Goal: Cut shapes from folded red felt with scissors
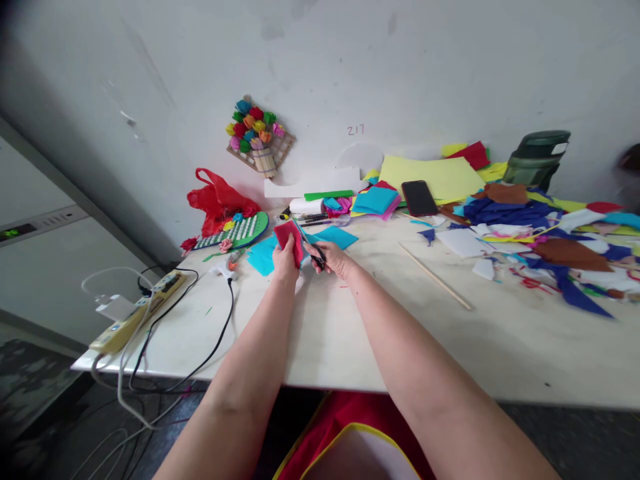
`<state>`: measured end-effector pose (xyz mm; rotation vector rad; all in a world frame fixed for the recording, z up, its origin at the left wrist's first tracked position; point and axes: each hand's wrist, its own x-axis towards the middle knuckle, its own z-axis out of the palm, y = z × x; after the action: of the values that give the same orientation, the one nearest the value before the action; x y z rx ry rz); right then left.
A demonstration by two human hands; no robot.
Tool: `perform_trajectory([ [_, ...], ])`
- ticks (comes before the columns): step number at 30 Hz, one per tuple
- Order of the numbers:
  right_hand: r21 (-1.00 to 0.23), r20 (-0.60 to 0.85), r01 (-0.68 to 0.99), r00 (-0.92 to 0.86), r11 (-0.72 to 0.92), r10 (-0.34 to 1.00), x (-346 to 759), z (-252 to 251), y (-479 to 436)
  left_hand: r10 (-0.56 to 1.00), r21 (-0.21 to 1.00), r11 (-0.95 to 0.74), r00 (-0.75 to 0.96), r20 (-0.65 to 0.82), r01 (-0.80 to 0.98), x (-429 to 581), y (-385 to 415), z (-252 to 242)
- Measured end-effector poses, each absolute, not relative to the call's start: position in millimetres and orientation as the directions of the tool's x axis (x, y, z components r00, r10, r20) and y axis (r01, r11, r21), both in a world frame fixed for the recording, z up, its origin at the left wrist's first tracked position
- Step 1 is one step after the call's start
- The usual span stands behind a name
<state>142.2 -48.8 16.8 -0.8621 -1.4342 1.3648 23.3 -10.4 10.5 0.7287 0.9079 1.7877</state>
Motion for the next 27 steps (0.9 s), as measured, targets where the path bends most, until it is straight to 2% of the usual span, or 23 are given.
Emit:
perform_trajectory([
  [27, -0.987, 0.144, -0.112, -0.262, 0.119, 0.954, 140.1, 18.7, -48.5, 0.932, 0.848, -0.250, -0.355, 0.079, -0.468, 24.0, -8.5, 8.2],
])
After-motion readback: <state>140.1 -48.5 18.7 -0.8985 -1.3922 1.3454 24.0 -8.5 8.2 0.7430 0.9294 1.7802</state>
